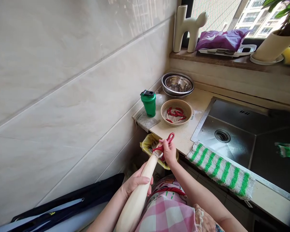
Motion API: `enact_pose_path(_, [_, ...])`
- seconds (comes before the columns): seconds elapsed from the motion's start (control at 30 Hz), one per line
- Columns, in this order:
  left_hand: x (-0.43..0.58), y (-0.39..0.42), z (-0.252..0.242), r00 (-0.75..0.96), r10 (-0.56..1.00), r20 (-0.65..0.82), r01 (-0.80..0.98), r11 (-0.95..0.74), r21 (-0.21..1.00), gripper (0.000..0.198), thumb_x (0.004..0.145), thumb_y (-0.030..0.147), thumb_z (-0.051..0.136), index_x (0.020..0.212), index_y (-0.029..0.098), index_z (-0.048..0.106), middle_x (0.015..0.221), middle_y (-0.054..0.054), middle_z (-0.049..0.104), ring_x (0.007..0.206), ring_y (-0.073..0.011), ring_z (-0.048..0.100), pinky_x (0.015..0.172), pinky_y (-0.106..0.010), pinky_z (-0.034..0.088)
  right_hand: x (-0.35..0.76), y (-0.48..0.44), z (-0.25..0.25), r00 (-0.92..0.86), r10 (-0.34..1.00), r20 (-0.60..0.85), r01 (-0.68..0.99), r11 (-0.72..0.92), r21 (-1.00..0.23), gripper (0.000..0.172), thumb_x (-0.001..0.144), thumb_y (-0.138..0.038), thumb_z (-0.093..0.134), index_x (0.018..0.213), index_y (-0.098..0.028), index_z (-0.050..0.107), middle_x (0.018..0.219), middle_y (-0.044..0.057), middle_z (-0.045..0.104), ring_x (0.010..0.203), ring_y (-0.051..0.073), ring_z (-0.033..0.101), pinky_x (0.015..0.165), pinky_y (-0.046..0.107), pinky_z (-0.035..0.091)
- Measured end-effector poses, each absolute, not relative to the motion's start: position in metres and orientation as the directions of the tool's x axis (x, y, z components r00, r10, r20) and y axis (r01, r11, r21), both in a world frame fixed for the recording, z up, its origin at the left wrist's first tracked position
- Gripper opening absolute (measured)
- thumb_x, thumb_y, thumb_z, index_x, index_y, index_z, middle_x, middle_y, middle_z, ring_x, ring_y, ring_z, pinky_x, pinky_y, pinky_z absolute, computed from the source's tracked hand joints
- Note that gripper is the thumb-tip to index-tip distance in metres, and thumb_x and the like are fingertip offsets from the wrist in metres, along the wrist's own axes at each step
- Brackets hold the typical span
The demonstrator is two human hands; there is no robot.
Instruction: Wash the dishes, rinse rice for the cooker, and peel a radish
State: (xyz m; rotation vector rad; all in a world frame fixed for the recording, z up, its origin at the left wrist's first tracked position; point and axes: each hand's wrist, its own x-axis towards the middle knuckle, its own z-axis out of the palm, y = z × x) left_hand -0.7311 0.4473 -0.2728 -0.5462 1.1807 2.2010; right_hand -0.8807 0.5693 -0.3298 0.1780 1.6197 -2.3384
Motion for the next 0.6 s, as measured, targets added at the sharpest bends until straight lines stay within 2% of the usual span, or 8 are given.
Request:
enact_pose_path(0.13, [-0.705,0.437,-0.273,-0.720,0.320,-0.616,-0.691,-0.412,0.594,0.084,0.067,0.029,0.069,0.140,0.038,0.029,0.080,0.001,0.065,0.056,-0.0181,0.064,0.046,-0.026,0.045,-0.916,0.586,-0.363,-0.958,-0.020,-0.285,0.282,-0.230,-0.931,0.041,0.077,-0.059,0.056,0.088,-0.021,0.044,0.078,0.005,0.069,0.052,0.017,0.062,0.053,0.030,0.051])
enact_pose_path(0.23, [-0.693,0.429,-0.275,-0.694,0.301,-0.655,-0.716,-0.382,0.584,0.093,0.063,0.030,0.073,0.142,0.040,0.025,0.079,0.002,0.066,0.054,-0.0181,0.064,0.046,-0.026,0.044,-0.928,0.593,-0.378,-0.957,0.049,-0.287,0.275,-0.174,-0.946,0.041,0.075,-0.059,0.057,0.086,-0.021,0.044,0.068,0.002,0.068,0.054,0.018,0.064,0.058,0.031,0.052])
enact_pose_path(0.3, [-0.693,0.426,-0.275,-0.688,0.281,-0.669,-0.722,-0.348,0.598,0.096,0.062,0.030,0.075,0.143,0.038,0.024,0.079,0.001,0.066,0.054,-0.0180,0.064,0.046,-0.026,0.044,-0.928,0.595,-0.380,-0.947,0.068,-0.314,0.295,-0.198,-0.935,0.042,0.074,-0.059,0.058,0.085,-0.022,0.043,0.063,0.001,0.067,0.055,0.019,0.065,0.059,0.033,0.053])
enact_pose_path(0.43, [-0.709,0.428,-0.273,-0.682,0.233,-0.693,-0.730,-0.274,0.626,0.084,0.067,0.029,0.074,0.138,0.032,0.030,0.078,0.001,0.064,0.053,-0.0161,0.063,0.046,-0.025,0.044,-0.920,0.596,-0.369,-0.939,0.048,-0.341,0.319,-0.257,-0.912,0.041,0.075,-0.060,0.057,0.085,-0.022,0.045,0.067,0.004,0.070,0.062,0.022,0.068,0.063,0.035,0.054])
enact_pose_path(0.6, [-0.730,0.431,-0.267,-0.699,0.186,-0.690,-0.714,-0.232,0.661,0.070,0.069,0.030,0.073,0.130,0.030,0.039,0.080,0.003,0.063,0.054,-0.0156,0.063,0.047,-0.025,0.044,-0.915,0.602,-0.347,-0.959,0.118,-0.256,0.232,-0.186,-0.955,0.043,0.081,-0.061,0.049,0.080,-0.018,0.056,0.074,0.011,0.071,0.077,0.025,0.068,0.078,0.038,0.052])
